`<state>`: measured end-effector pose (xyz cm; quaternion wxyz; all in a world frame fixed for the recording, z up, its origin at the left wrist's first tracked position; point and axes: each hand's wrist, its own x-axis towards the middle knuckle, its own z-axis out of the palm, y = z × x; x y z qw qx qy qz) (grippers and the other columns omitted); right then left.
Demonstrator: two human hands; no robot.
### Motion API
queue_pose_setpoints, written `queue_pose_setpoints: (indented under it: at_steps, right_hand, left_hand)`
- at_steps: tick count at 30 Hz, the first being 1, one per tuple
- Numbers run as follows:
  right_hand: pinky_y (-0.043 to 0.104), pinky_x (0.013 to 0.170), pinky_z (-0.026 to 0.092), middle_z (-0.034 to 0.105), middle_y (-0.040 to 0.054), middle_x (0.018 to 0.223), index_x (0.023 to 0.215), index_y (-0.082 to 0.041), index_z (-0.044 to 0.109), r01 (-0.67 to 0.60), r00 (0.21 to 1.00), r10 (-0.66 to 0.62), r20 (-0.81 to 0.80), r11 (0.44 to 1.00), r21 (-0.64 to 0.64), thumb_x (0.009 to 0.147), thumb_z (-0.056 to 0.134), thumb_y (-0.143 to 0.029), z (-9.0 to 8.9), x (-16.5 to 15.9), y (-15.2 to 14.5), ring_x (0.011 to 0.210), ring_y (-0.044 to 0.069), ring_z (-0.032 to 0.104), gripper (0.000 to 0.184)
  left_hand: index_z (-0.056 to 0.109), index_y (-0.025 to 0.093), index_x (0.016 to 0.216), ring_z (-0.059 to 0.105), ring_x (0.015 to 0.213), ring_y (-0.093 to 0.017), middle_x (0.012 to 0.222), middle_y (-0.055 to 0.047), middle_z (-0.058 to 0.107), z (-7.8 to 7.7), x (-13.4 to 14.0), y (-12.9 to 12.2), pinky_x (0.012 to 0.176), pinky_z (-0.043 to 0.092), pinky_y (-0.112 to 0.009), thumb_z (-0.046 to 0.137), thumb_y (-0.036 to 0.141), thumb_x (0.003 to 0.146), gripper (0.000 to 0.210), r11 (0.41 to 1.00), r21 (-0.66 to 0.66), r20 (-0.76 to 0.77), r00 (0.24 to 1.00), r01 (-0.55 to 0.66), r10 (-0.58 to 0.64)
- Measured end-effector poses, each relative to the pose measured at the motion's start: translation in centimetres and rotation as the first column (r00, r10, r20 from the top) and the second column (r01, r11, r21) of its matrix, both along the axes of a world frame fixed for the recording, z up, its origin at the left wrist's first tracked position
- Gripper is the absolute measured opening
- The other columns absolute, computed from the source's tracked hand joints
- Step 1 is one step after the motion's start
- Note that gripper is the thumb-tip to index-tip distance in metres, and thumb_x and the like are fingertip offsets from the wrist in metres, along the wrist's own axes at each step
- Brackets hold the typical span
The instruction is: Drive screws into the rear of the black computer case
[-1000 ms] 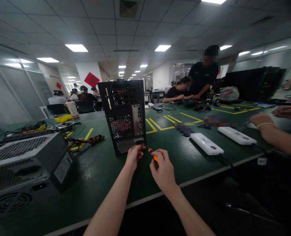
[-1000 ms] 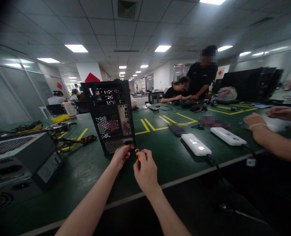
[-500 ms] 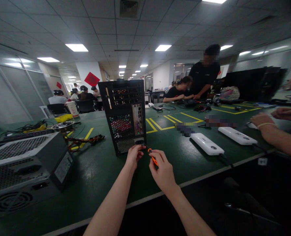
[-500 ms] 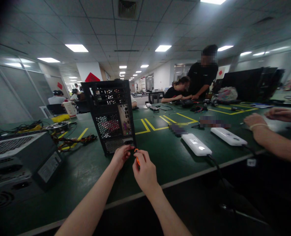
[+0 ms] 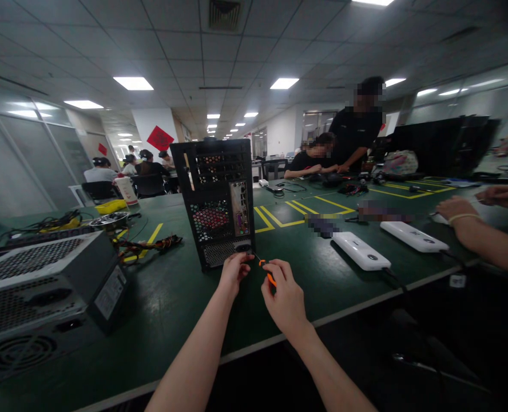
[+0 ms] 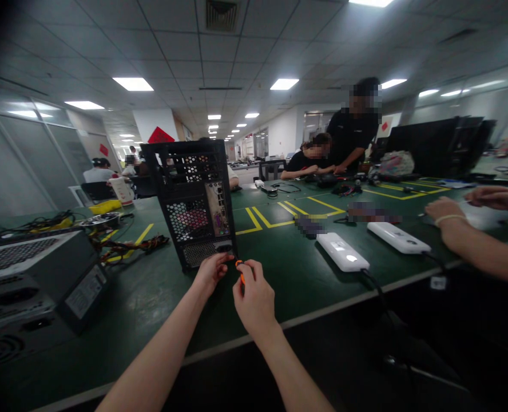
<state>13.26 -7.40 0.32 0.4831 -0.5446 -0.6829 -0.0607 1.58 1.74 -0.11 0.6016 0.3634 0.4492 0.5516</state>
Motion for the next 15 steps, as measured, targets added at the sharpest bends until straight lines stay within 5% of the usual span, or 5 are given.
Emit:
queue_pose_setpoints:
  at_steps: [15]
  right_hand:
    - [0.028,0.073,0.045,0.053,0.0053,0.096,0.098,-0.02,0.048,-0.124,0.99,0.124,-0.071,0.992,-0.002,0.083,0.036,-0.022,-0.38,0.38,0.11,0.085,0.015,0.054,0.02]
  left_hand:
    - [0.053,0.01,0.08,0.043,0.038,-0.003,0.082,-0.01,0.062,-0.12,-0.07,0.0,0.033,0.025,-0.015,0.053,0.025,0.066,0.021,1.0,0.004,0.001,1.0,0.005,-0.005]
